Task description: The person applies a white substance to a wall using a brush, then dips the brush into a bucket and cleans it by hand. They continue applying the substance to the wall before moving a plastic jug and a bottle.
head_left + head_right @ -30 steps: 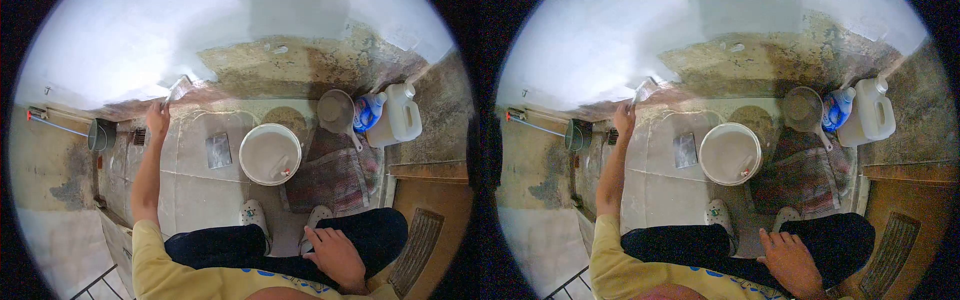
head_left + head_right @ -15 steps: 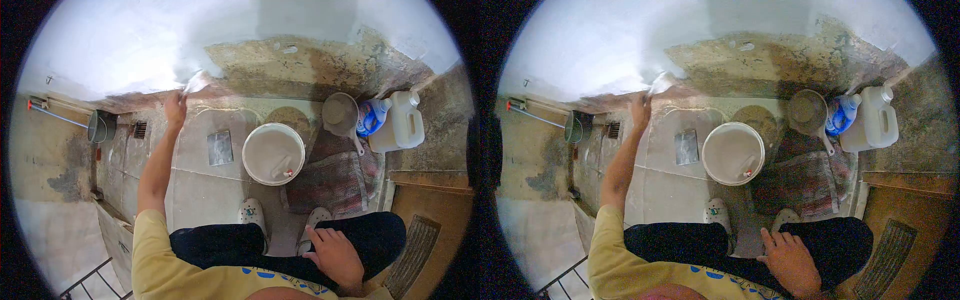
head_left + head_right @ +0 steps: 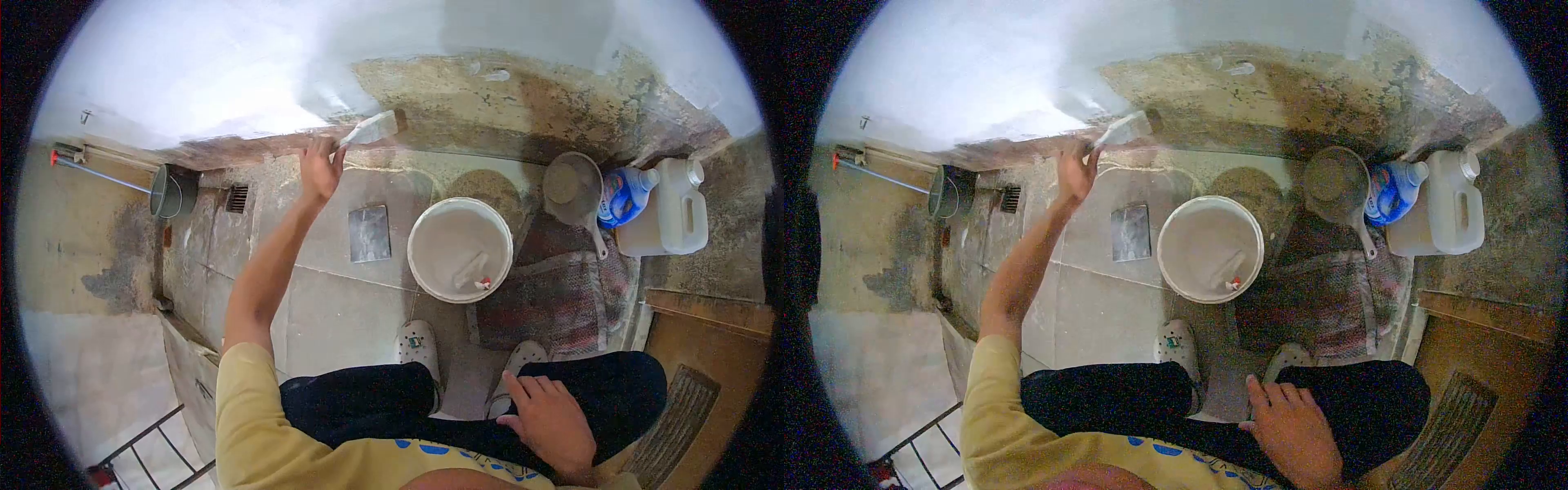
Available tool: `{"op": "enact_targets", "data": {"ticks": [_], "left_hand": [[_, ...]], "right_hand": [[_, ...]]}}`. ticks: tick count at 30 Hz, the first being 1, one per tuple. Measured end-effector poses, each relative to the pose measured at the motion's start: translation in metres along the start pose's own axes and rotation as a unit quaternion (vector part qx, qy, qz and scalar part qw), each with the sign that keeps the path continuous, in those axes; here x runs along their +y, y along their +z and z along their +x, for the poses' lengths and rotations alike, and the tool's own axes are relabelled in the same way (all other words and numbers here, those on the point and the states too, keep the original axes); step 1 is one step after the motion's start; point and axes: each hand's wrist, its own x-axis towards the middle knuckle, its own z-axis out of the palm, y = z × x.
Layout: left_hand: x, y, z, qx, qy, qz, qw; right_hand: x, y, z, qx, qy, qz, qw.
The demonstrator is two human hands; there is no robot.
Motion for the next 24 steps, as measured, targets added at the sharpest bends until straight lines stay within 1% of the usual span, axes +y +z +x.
{"op": "enact_targets", "data": {"ticks": [2,3,5,6,8,9,11,12,14,15,16,18,19,21,22,24], "left_hand": [[-0.002,0.006,0.000,0.020,-0.034,-0.012,0.999],[-0.010,0.009,-0.001,0.020,-0.034,-0.010,0.999],[-0.032,0.007,-0.002,-0.007,-0.101,0.046,0.994],[-0.041,0.001,-0.003,-0.008,-0.101,0.048,0.994],[-0.057,-0.010,-0.004,0.011,-0.170,0.103,0.980],[-0.065,-0.017,-0.007,0.011,-0.171,0.104,0.980],[-0.077,-0.032,-0.015,-0.031,-0.274,0.119,0.954],[-0.082,-0.038,-0.018,-0.029,-0.275,0.121,0.953],[-0.081,-0.050,-0.025,0.022,-0.274,0.121,0.954],[-0.078,-0.056,-0.026,0.028,-0.247,0.126,0.960],[-0.072,-0.062,-0.023,0.029,-0.249,0.126,0.960],[-0.059,-0.070,-0.015,0.058,-0.145,0.091,0.984],[-0.052,-0.072,-0.008,0.056,-0.146,0.092,0.983],[-0.044,-0.072,0.012,0.091,-0.101,0.081,0.987],[-0.040,-0.071,0.021,0.089,-0.103,0.083,0.987],[-0.034,-0.070,0.039,0.128,-0.104,0.057,0.985]], "right_hand": [[-0.001,0.000,-0.001,0.003,0.003,0.002,1.000],[0.000,0.001,-0.001,0.003,0.001,0.002,1.000],[0.003,0.004,-0.001,0.010,0.008,-0.001,1.000],[0.002,0.004,-0.002,0.010,0.006,-0.001,1.000],[0.002,0.003,-0.003,0.010,0.011,-0.003,1.000],[0.003,0.003,-0.003,0.010,0.010,-0.003,1.000],[0.005,0.004,-0.003,0.001,0.002,0.007,1.000],[0.005,0.004,-0.003,0.001,0.000,0.006,1.000],[0.005,0.002,-0.002,-0.015,-0.002,0.002,1.000],[0.005,0.002,-0.002,-0.016,-0.003,0.000,1.000],[0.005,0.004,-0.002,-0.010,-0.003,-0.008,1.000],[0.005,0.003,-0.001,-0.007,-0.003,-0.015,1.000],[0.004,0.002,-0.001,-0.009,-0.004,-0.012,1.000],[0.002,0.002,0.002,-0.015,-0.008,-0.008,1.000],[0.001,0.003,0.003,-0.022,-0.002,-0.012,1.000],[-0.001,0.003,0.005,-0.029,0.004,-0.022,0.999]]}}
